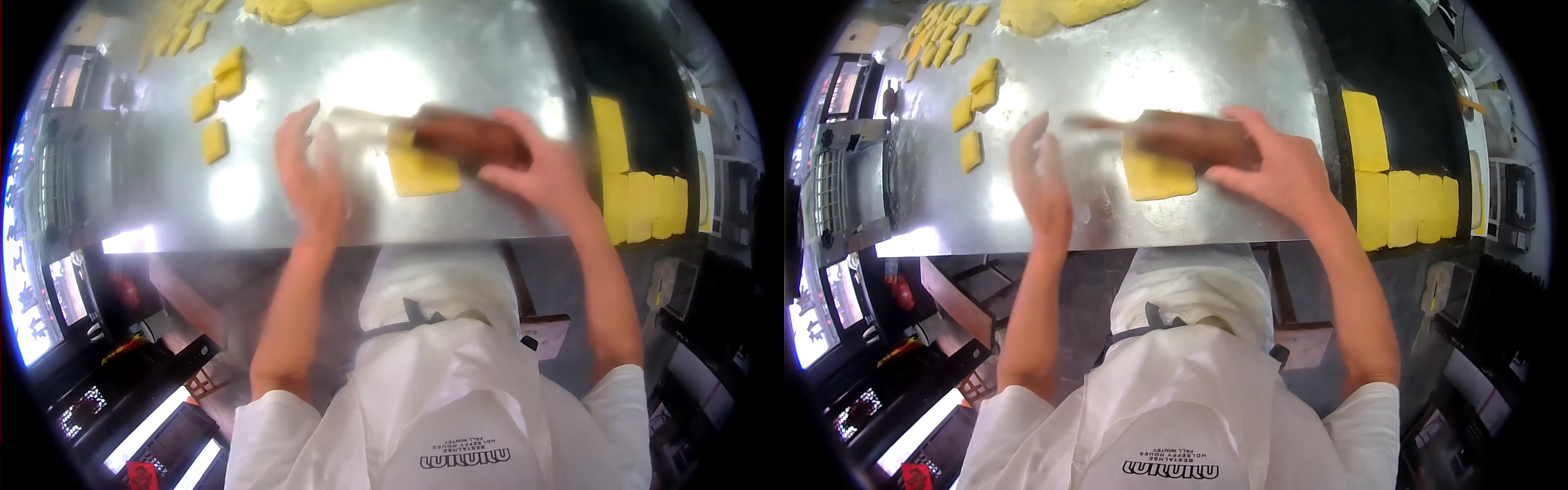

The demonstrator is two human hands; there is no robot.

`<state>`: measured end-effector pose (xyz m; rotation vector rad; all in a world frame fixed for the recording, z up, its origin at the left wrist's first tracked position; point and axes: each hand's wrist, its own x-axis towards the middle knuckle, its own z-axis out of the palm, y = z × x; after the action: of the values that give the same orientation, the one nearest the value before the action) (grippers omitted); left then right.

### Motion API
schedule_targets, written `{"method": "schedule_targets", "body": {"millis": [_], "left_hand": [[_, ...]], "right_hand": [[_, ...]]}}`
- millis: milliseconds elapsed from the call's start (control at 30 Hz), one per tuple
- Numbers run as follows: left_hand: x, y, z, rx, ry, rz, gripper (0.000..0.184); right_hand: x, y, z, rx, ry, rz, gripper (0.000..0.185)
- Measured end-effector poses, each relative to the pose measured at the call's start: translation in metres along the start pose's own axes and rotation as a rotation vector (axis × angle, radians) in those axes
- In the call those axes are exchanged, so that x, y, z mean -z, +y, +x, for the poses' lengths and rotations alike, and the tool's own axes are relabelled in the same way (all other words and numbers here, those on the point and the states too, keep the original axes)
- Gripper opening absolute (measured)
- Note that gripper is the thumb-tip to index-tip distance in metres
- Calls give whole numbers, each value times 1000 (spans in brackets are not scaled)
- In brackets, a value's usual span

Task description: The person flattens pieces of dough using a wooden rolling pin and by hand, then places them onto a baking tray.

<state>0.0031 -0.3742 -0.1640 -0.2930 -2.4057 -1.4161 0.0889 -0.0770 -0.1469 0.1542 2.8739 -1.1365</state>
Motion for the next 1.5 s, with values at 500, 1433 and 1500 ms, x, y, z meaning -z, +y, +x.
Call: {"method": "schedule_targets", "body": {"millis": [500, 1433, 1500], "left_hand": [[-43, -81, 100, 89, -557, 683, 34], [-80, 13, -48, -326, -577, 429, 82], [-82, 11, -48, -329, -573, 421, 79]], "right_hand": [[-27, -4, 143, -12, -116, -86, 57], [-13, 25, 31, -394, 364, 179, 74], [-9, 23, 31, -388, 391, 89, 69]]}}
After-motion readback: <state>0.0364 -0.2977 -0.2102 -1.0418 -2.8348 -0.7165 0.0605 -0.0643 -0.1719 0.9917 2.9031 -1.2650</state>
